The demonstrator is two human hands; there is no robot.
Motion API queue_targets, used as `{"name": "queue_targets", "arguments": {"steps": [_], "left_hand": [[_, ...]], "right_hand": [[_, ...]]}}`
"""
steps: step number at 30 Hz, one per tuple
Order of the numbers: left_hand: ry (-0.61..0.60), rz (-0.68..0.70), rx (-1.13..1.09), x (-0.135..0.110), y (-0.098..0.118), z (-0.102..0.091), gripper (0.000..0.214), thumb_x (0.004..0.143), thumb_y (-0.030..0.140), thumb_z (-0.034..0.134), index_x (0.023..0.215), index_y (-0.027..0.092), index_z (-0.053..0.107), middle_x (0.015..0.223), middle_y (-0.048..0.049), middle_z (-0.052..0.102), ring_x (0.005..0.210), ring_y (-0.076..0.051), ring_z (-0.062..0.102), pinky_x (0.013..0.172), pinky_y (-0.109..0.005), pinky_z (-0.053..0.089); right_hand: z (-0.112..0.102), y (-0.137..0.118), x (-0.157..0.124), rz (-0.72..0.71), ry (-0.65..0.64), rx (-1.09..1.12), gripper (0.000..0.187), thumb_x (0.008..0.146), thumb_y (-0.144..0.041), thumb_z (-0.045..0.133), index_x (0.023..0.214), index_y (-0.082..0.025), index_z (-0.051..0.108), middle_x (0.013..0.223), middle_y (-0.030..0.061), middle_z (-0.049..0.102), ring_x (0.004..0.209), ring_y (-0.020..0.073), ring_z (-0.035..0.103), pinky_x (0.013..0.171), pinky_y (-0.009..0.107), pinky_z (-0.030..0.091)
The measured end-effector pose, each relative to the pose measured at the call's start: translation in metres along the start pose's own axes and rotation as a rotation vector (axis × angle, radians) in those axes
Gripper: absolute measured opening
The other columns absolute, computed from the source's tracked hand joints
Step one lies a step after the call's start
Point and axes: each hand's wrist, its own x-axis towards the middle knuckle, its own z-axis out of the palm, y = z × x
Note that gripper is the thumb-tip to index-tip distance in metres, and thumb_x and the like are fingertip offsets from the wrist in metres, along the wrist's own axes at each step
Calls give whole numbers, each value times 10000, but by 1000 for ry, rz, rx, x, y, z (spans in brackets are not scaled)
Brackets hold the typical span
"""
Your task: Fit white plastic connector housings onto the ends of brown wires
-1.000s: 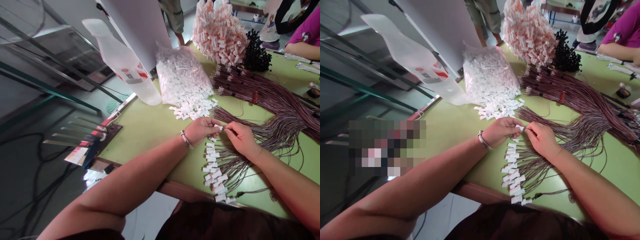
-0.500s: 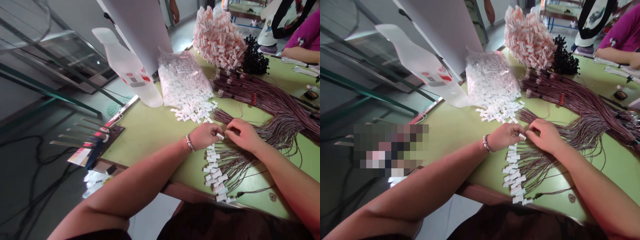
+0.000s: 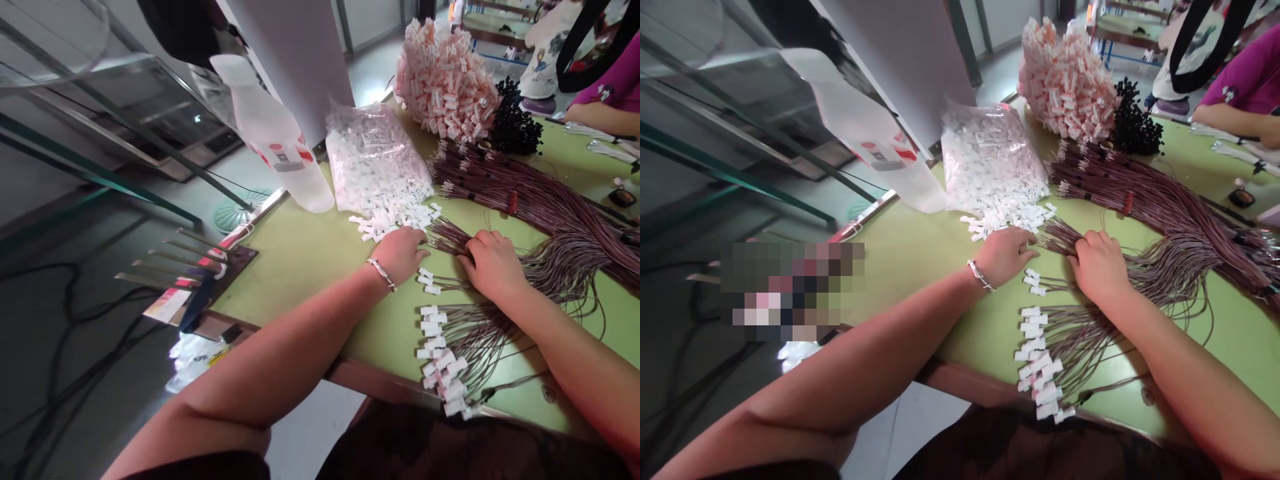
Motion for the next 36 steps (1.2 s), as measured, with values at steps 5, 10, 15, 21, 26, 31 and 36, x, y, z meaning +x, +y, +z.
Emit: {"name": "queue_targets", "arguments": {"steps": [5,10,15,21,26,31,36], "left_hand": [[-32,-78,53,0,-6,-19,76,705,259,633,679,191,656,649,-40,604,649,-197,530,615,-292,369],[67,-43,56,2,-10,-32,157,771,212,543,799,186,696,746,-49,619,728,-194,547,666,-298,401],[-12,118,182,2,-13,-20,223,801,208,543,949,206,709,888,-75,583,867,-213,536,735,-316,426],[-17,168,246,5,-13,-15,188,820,200,535,827,158,717,882,-94,582,897,-225,520,798,-351,424],[119,-14,-264,0,-3,-28,150,789,204,581,866,138,692,802,-65,641,766,-173,569,732,-326,454],[-35,-342,-1119,-3,1,-26,195,722,246,679,835,87,679,599,-17,606,488,-72,506,479,-207,405],[-145,-415,-1439,-5,7,-14,189,672,179,728,830,79,706,600,-15,616,522,-51,533,516,-181,420]], "right_hand": [[0,-20,21,-35,-59,74,147,801,-277,581,854,-143,614,862,125,587,843,261,515,710,355,379],[2,-25,34,27,-166,188,104,828,-222,521,805,-143,583,857,128,595,833,244,537,728,341,388],[-8,-13,25,245,-90,505,150,874,-262,422,870,-159,531,773,75,606,673,182,539,637,298,386],[4,-10,18,241,-70,601,165,785,-302,550,894,-179,562,726,28,613,640,164,533,603,268,377],[7,-24,18,107,-164,361,131,825,-249,496,793,-164,591,860,90,611,749,191,545,655,289,361],[5,-13,21,188,-149,567,111,797,-242,518,735,-165,567,764,48,589,679,157,509,637,268,360],[-3,4,17,285,-146,1024,231,752,-389,550,673,-172,555,602,-14,553,543,110,434,545,237,330]]}}
